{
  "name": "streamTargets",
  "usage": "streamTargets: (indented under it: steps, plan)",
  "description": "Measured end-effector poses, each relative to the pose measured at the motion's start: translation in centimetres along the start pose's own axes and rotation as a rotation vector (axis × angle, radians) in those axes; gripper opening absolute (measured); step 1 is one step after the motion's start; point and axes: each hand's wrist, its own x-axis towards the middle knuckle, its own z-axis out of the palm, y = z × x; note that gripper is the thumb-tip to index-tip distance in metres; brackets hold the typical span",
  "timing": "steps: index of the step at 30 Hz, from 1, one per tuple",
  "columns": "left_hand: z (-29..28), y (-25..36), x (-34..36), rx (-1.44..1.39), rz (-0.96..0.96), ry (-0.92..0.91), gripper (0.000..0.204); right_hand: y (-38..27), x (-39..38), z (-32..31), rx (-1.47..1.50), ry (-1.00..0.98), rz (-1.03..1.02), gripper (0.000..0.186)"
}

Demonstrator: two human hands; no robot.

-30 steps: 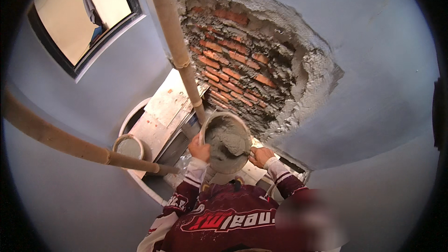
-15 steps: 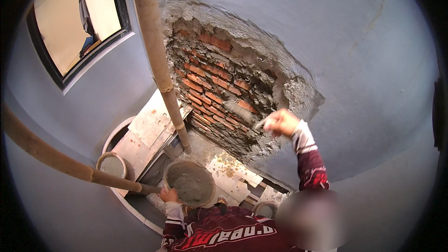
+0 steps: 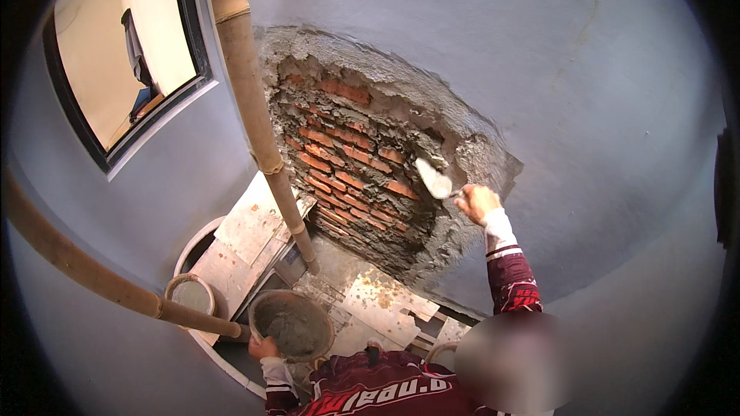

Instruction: The person scoops cement from a bucket with a trowel and applies it to a partially exposed brick wall. The person repeatedly smooths the cement over the bricks and gaps, working in a confined space with a window and a vertical pipe nearby.

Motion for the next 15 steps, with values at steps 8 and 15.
streamTargets:
  steps: [8,15]
  plan:
    - [-0.4,-3.4,1.5,0.202,-0.133,-0.011,0.037,0.3,-1.8,-2.5,-0.024,0.167,0.067,0.032]
    - [-0.9,-3.1,-0.3,0.024,-0.091,-0.048,0.032,-4.5,-5.8,-6.3,-0.093,0.124,-0.241,0.029]
